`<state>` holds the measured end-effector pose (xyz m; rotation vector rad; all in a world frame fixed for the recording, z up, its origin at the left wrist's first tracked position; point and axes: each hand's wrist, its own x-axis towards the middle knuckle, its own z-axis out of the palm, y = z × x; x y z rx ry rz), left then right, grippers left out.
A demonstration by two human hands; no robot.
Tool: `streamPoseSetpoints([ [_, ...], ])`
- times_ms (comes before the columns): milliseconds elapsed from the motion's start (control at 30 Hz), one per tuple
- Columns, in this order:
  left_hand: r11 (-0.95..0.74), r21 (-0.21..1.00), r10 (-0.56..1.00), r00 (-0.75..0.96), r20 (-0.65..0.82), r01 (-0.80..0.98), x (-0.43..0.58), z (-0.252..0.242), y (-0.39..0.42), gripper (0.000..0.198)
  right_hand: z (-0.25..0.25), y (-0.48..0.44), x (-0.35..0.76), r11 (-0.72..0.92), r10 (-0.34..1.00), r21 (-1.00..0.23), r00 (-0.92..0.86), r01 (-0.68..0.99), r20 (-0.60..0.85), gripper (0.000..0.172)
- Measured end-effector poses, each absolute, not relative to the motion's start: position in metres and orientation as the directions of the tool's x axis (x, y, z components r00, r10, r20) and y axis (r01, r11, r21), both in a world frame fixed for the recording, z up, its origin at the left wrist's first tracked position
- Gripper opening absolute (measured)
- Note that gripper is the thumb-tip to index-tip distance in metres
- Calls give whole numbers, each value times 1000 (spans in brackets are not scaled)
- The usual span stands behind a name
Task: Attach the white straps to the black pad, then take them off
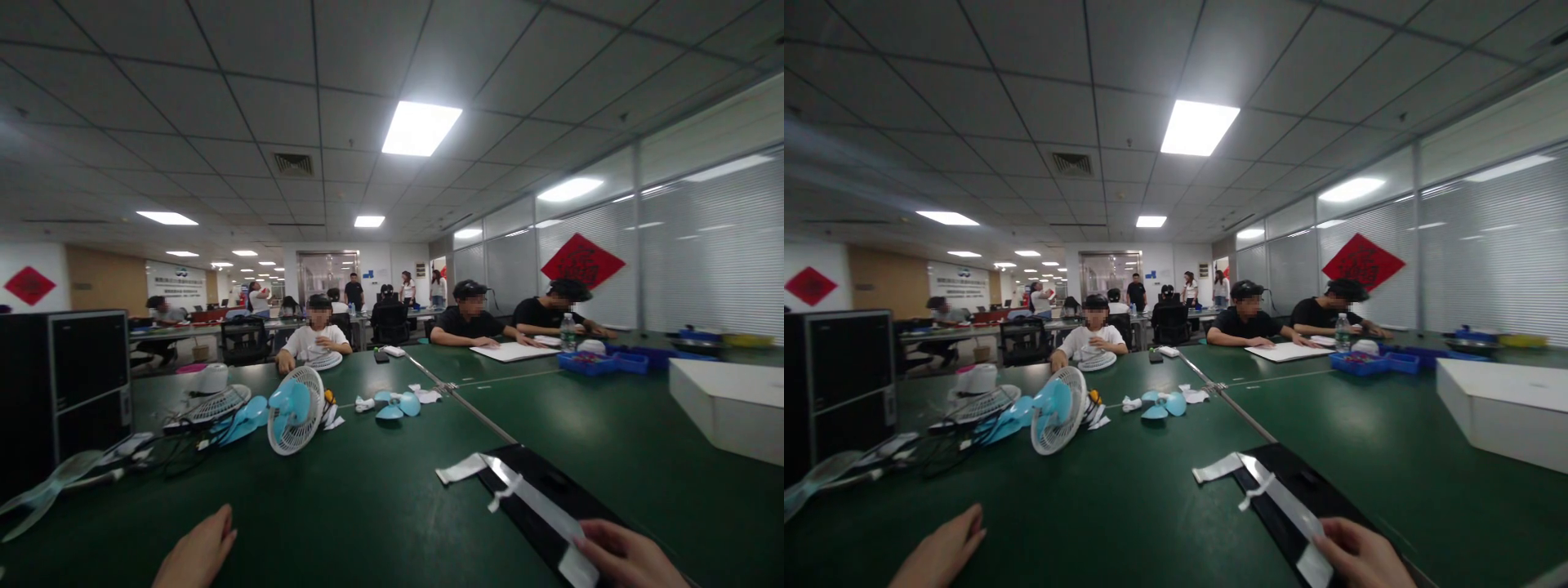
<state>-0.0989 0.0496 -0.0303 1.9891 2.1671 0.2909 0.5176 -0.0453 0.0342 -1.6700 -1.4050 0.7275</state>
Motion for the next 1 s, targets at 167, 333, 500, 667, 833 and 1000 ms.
streamPoseSetpoints([
  [167,76,271,997,-76,-10,959,-94,-23,45,22,47,-45,499,19,972,-851,191,525,139,50],
  [333,110,286,994,-101,-46,952,-93,-21,43,25,69,-34,475,116,960,-840,157,530,231,49],
  [500,75,280,996,-84,21,957,-99,-32,49,27,93,-21,453,235,940,-809,84,539,330,39],
  [667,80,261,995,-91,32,962,-98,-34,50,26,110,-9,436,308,904,-772,83,556,420,36],
  [833,78,296,997,-79,-9,952,-100,-30,50,27,114,28,428,358,785,-551,76,754,615,30],
  [1000,79,312,997,-77,-17,947,-104,-33,53,26,92,73,422,318,728,-200,-103,927,677,23],
])
